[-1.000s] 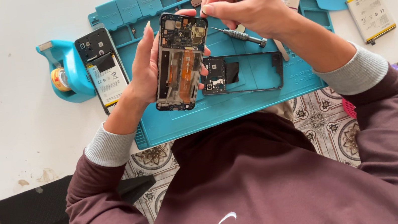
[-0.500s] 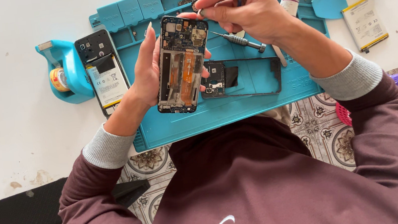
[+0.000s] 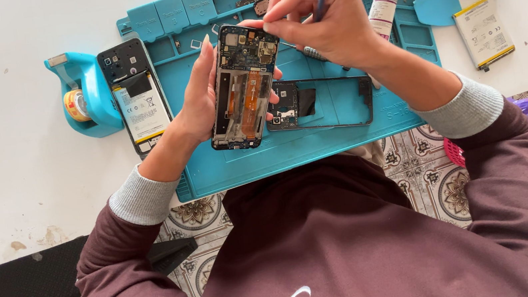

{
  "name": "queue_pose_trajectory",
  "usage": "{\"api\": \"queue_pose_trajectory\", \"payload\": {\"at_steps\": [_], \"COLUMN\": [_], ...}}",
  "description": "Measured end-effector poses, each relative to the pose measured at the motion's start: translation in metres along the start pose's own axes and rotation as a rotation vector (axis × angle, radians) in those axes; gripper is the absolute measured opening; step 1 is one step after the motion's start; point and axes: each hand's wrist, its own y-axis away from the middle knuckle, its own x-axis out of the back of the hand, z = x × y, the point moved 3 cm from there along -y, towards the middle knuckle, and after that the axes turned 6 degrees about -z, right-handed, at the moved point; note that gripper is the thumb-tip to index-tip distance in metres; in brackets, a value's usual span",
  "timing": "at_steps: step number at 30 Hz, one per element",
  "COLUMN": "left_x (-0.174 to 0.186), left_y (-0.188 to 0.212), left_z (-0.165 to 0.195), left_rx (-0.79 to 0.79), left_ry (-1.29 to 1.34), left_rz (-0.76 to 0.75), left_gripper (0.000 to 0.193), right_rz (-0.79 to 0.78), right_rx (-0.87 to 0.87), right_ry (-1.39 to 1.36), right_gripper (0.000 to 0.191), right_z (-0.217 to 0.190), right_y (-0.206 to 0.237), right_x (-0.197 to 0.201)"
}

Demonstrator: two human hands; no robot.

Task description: The person uses a small screwdriver to remove screws and pry open a disassembled smartphone. They carefully detach internal components and place them on a blue work mat. The person continues to manipulate the phone's internal parts with the screwdriver throughout the clip.

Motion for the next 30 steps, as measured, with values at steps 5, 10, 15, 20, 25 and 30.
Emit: {"api": "queue_pose_trajectory", "payload": {"at_steps": [5,10,15,20,25,30], "left_x": [0.002,-0.001,-0.008,-0.008,-0.018,-0.024], "left_y": [-0.001,-0.002,0.0,0.014,0.04,0.046], "left_z": [-0.002,0.001,0.012,0.027,0.023,0.025], "left_rx": [0.011,0.003,-0.074,0.01,0.331,0.165], "left_ry": [0.007,-0.003,-0.055,0.191,0.532,0.615], "left_rz": [-0.006,0.001,-0.066,-0.384,-0.813,-0.759], "left_gripper": [0.082,0.079,0.072,0.063,0.069,0.069], "right_rz": [0.028,-0.003,-0.025,0.018,-0.055,-0.07], "right_rx": [-0.073,-0.051,-0.015,-0.087,-0.082,-0.124], "right_ry": [0.033,0.134,0.098,-0.103,-0.074,-0.068], "right_gripper": [0.008,0.006,0.001,0.006,0.003,0.01], "right_z": [-0.004,-0.007,-0.009,-0.011,-0.015,-0.013], "right_y": [0.001,0.001,0.001,0.001,0.003,-0.002], "right_x": [-0.006,-0.004,-0.003,0.006,-0.004,-0.014]}}
